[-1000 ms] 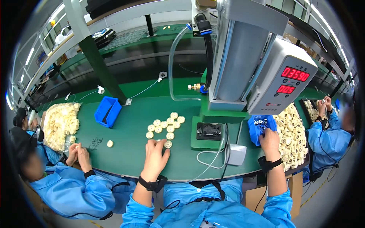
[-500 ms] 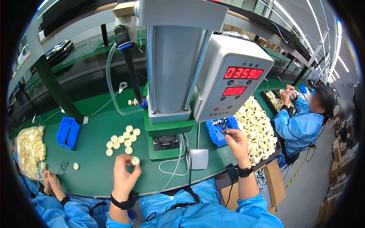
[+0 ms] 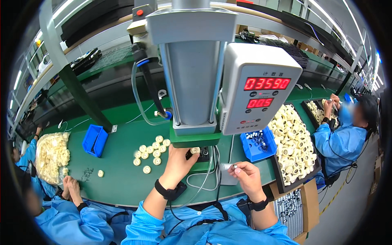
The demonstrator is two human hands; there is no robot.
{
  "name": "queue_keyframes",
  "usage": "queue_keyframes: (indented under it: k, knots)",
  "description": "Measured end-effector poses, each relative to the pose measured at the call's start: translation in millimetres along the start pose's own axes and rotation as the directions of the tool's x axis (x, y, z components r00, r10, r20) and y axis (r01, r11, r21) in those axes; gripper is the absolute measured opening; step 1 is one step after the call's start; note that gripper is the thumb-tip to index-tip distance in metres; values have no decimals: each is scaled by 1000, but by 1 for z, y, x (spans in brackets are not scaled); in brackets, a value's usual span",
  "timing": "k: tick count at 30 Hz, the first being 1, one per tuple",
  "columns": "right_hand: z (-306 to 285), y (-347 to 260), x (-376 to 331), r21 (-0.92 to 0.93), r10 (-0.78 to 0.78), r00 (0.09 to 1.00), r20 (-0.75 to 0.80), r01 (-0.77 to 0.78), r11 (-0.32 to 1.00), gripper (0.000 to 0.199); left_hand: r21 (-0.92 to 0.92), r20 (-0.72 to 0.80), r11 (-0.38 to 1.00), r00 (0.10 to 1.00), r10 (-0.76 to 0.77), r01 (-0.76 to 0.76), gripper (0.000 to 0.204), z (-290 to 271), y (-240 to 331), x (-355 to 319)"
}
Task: Using a small vertical press machine to assemble or stamp small white circular plastic parts at a manufacturing workstation.
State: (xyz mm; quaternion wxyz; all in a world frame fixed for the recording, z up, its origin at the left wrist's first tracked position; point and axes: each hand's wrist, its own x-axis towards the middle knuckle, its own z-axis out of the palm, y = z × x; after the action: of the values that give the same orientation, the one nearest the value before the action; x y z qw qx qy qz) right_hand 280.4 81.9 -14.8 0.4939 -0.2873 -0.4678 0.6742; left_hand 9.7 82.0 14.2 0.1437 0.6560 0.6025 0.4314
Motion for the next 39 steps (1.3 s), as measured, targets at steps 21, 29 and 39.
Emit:
queue_keyframes:
  k: [21, 29, 39]
  knots:
    - [97, 6, 84, -457, -187, 980, 67, 196, 867, 79, 297, 198, 947, 978, 63, -121, 51, -21, 8, -5]
    - [-94, -46, 39, -948, -727, 620, -296, -98, 302, 69, -392, -129, 842, 884, -449, 370, 34, -45, -55, -130]
    - [30, -5, 28, 190, -10, 970, -244, 58, 980, 8, -491, -291, 820, 832, -471, 293, 14, -38, -74, -149]
